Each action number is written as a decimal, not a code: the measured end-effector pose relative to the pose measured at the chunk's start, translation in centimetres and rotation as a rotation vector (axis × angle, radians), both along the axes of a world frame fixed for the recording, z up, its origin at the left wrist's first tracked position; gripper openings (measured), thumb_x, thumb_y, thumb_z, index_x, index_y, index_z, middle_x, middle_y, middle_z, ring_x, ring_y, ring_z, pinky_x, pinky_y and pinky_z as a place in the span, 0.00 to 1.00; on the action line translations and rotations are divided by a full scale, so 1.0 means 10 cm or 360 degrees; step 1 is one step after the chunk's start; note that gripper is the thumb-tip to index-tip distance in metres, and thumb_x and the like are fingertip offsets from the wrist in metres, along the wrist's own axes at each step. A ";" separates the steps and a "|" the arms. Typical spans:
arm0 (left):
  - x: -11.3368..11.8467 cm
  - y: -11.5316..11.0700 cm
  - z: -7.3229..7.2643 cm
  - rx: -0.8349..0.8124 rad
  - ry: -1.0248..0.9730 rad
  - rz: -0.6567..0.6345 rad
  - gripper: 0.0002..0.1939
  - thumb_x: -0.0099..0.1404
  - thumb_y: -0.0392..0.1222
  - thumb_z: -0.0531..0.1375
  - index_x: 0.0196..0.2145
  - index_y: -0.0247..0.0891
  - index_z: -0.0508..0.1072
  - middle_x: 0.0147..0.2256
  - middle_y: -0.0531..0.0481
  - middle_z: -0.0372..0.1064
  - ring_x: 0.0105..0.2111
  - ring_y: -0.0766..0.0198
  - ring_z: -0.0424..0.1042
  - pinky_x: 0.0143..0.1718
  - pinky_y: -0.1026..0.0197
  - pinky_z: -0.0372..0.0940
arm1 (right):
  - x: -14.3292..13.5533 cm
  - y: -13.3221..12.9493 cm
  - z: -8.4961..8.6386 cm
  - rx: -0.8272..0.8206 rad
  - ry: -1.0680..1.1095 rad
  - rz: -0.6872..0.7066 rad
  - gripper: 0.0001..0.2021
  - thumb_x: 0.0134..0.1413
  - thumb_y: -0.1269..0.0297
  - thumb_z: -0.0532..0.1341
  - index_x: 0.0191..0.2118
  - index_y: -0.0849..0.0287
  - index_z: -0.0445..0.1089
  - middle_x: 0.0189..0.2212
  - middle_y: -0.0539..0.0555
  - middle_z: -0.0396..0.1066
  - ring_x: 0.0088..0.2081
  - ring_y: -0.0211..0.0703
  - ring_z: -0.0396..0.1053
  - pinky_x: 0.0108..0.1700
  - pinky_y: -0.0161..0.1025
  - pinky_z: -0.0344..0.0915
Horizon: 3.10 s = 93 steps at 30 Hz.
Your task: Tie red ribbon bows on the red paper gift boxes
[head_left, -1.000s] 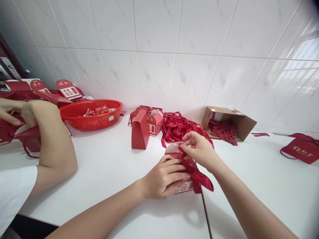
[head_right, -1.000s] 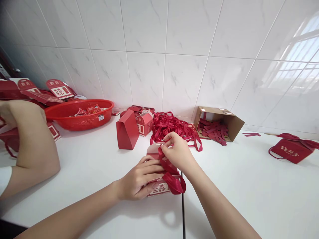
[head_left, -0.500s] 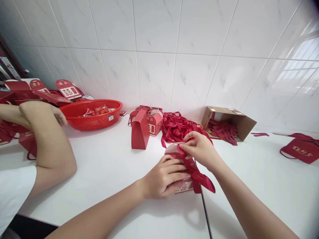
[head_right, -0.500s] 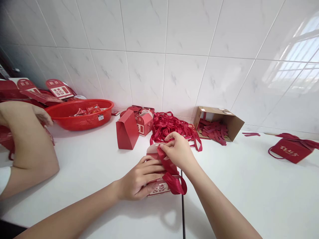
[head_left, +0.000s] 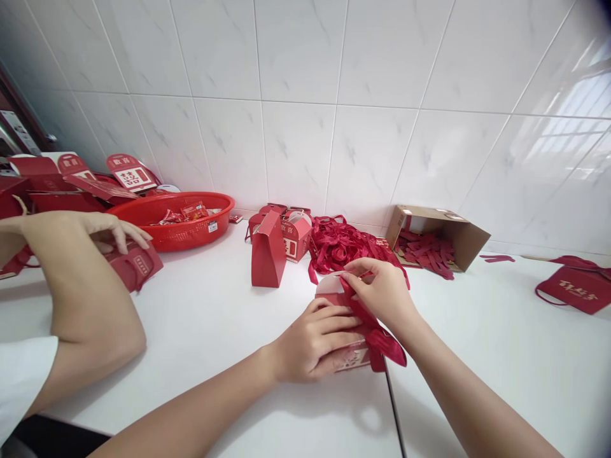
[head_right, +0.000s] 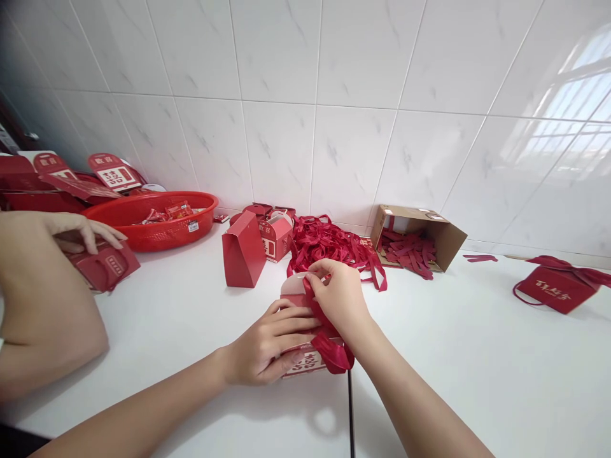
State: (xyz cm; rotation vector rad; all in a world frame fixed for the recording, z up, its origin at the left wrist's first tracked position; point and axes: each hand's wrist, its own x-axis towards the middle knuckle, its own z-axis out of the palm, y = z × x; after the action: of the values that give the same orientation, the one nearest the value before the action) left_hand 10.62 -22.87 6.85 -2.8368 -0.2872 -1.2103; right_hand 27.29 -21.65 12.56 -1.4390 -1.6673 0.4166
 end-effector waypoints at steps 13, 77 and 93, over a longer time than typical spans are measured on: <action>0.00 -0.01 0.01 -0.0018 0.0017 -0.0005 0.11 0.67 0.39 0.53 0.44 0.35 0.72 0.47 0.42 0.74 0.51 0.55 0.69 0.50 0.50 0.61 | 0.05 0.07 -0.04 -0.0026 0.0300 0.0144 0.05 0.50 0.63 0.61 0.32 0.57 0.70 0.34 0.53 0.75 0.27 0.43 0.74 0.32 0.40 0.72; 0.01 -0.09 0.00 -0.0250 -0.0026 0.0076 0.14 0.65 0.37 0.54 0.48 0.35 0.71 0.43 0.42 0.75 0.50 0.54 0.69 0.51 0.52 0.60 | 0.34 -0.49 0.58 0.1055 0.0909 -0.0108 0.09 0.46 0.67 0.68 0.36 0.56 0.72 0.29 0.50 0.72 0.29 0.38 0.72 0.30 0.36 0.71; 0.19 -0.13 0.99 -0.0532 -0.0476 0.0295 0.07 0.62 0.31 0.55 0.35 0.36 0.72 0.34 0.46 0.73 0.36 0.61 0.73 0.40 0.56 0.71 | 0.44 -0.49 0.63 0.0831 0.1239 0.0174 0.04 0.48 0.67 0.66 0.34 0.55 0.75 0.32 0.50 0.75 0.31 0.37 0.73 0.34 0.37 0.73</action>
State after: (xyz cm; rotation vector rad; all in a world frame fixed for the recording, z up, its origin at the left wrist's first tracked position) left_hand 12.53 -24.21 16.71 -2.7904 -0.8178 -1.6801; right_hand 31.69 -26.50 18.87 -0.6657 -1.0952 0.4765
